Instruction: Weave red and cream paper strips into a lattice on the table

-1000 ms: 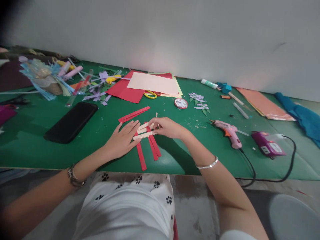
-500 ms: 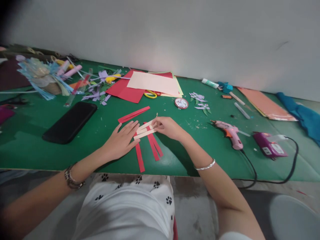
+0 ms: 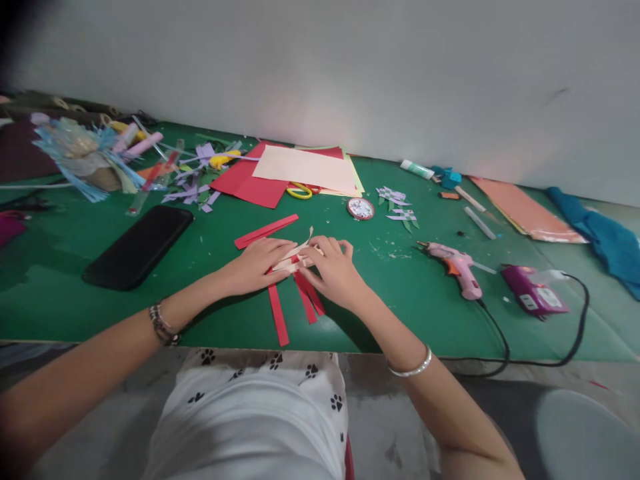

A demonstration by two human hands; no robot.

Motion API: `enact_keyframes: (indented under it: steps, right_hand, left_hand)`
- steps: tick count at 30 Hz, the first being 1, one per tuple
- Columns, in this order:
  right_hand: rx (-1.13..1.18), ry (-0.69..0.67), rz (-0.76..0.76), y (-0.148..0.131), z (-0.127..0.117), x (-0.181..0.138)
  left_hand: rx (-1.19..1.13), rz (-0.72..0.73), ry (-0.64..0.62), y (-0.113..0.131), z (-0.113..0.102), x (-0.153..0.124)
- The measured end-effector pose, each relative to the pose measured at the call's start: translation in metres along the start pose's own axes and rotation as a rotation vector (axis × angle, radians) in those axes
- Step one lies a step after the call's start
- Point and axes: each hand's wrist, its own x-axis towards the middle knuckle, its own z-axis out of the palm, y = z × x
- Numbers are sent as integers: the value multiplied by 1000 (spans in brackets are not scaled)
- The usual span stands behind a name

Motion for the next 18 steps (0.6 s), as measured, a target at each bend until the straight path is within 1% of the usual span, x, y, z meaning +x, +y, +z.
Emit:
enact_keyframes:
  steps: [5,10,14,18]
  right_hand:
    - [1,-65,29,2,7,-2]
    - [-6,-181,87,8,22,-1]
    - [5,-133,151,10,26,-3]
    - [-19,-163,180,10,26,-4]
  left_hand:
    - [8,55,-8,-4,1,-3]
    - [39,75,-26,-9,3,-6]
    - [40,68,-24,-10,3,-10]
    - [24,78,44,-7,-1,-13]
